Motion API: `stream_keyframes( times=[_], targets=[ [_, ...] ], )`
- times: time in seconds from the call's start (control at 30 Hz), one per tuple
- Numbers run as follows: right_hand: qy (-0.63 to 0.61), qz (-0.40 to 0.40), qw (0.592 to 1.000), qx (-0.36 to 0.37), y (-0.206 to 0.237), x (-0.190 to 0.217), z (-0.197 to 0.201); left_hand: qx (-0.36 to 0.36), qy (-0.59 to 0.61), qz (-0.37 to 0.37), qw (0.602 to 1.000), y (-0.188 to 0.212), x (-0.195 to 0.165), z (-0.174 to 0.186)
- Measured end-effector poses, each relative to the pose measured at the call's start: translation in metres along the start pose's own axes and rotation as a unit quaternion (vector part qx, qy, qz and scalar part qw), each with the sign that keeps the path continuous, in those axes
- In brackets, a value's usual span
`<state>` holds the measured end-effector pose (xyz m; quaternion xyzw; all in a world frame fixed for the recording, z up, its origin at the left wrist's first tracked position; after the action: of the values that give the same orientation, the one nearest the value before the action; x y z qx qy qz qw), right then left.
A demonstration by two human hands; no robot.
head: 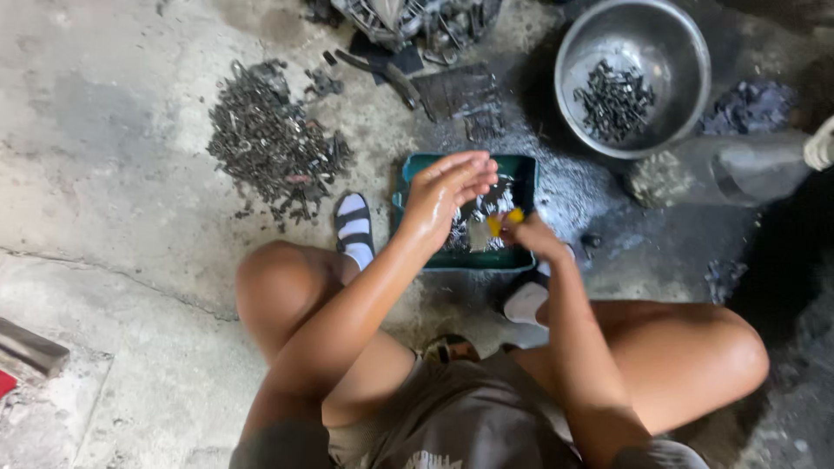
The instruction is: The person sits on the floor and scrubs small metal parts with a brush in a green tray filled with liquid. They repeatedly pick parts from a pile on the floor, scrub them, and place them into a metal bowl.
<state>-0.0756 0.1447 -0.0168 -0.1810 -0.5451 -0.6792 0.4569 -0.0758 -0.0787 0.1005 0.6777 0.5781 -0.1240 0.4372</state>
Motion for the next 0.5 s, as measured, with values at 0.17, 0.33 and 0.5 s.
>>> stream_keyframes(
  times=[0.17, 0.33, 0.5],
  targets=[
    [-0.066, 0.172, 0.982, -0.040, 0.067, 0.067, 0.073, -0.003, 0.029, -0.009, 1.000, -0.004, 0.021, 0.002],
    [-0.175, 0.260, 0.947, -0.075, 0.101, 0.117, 0.106, 0.051, 0.092, -0.024, 0.994, -0.011, 0.034, 0.001],
    [-0.311, 0.244, 0.914, -0.095, 0.096, 0.113, 0.099, 0.035, 0.031, 0.007, 0.999, -0.021, 0.050, 0.008]
  ],
)
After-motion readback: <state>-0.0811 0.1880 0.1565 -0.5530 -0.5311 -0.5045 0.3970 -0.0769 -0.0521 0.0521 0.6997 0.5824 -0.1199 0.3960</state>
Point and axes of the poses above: each hand's wrist, its own y-axis away from the middle knuckle, its own z-axis out of the back of the hand, x = y × z, the point moved 2 cm from there along -y, towards the middle knuckle, and after that the axes turned 12 degrees about -x, right-handed, at the moved point
